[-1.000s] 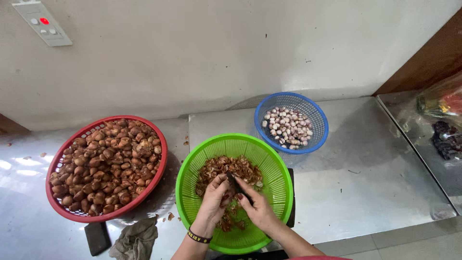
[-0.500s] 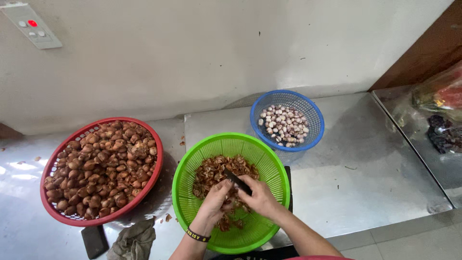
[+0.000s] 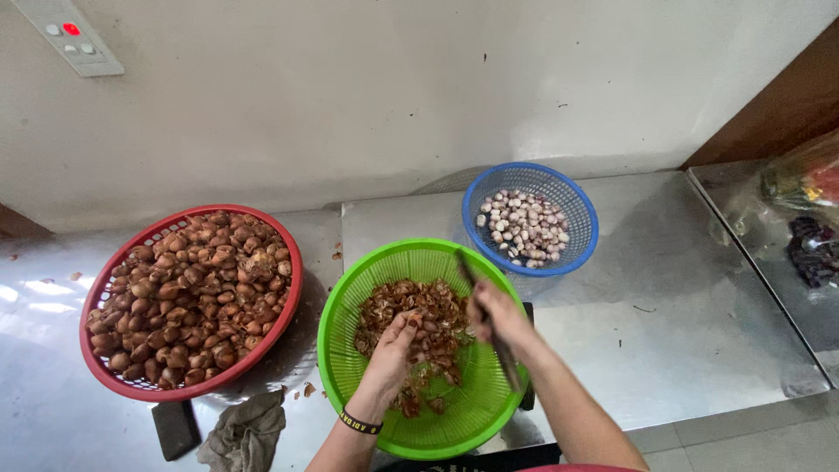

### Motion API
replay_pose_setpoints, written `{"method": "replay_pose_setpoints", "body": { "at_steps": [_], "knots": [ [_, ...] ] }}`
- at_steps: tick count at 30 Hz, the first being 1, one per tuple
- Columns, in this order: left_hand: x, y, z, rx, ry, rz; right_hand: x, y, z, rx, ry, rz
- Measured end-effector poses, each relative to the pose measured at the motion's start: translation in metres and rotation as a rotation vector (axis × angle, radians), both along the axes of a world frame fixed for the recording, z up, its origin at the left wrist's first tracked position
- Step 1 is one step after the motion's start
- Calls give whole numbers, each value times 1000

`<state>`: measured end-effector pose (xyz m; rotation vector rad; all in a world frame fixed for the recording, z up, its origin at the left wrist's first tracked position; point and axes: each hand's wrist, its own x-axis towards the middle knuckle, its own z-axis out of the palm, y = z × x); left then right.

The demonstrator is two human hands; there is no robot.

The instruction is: The person uses a small knife to peel the outer skin off brown nuts over a green colander. The peeled nuts are placed into a blue basket, while the skins fall into the green colander. The person repeats this process continuously throughout the clip.

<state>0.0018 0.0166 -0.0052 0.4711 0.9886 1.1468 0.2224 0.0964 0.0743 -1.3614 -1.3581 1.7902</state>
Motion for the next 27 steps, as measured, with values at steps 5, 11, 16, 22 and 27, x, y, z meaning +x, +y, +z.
{"method": "replay_pose_setpoints", "body": {
  "at_steps": [5, 11, 16, 22, 27],
  "knots": [
    [-3, -1, -3, 80, -16, -1, -21, -58, -8, -113, 237, 200],
    [4, -6, 4, 273, 105, 0, -28, -71, -16, -31, 200, 165],
    [4, -10, 5, 221, 238, 76, -23, -67, -28, -30, 409, 187],
    [4, -12, 11, 296, 353, 121, -24, -74, -32, 58, 113, 149],
    [0, -12, 35, 26, 202, 95, -21, -58, -24, 99, -75, -33]
  ]
}}
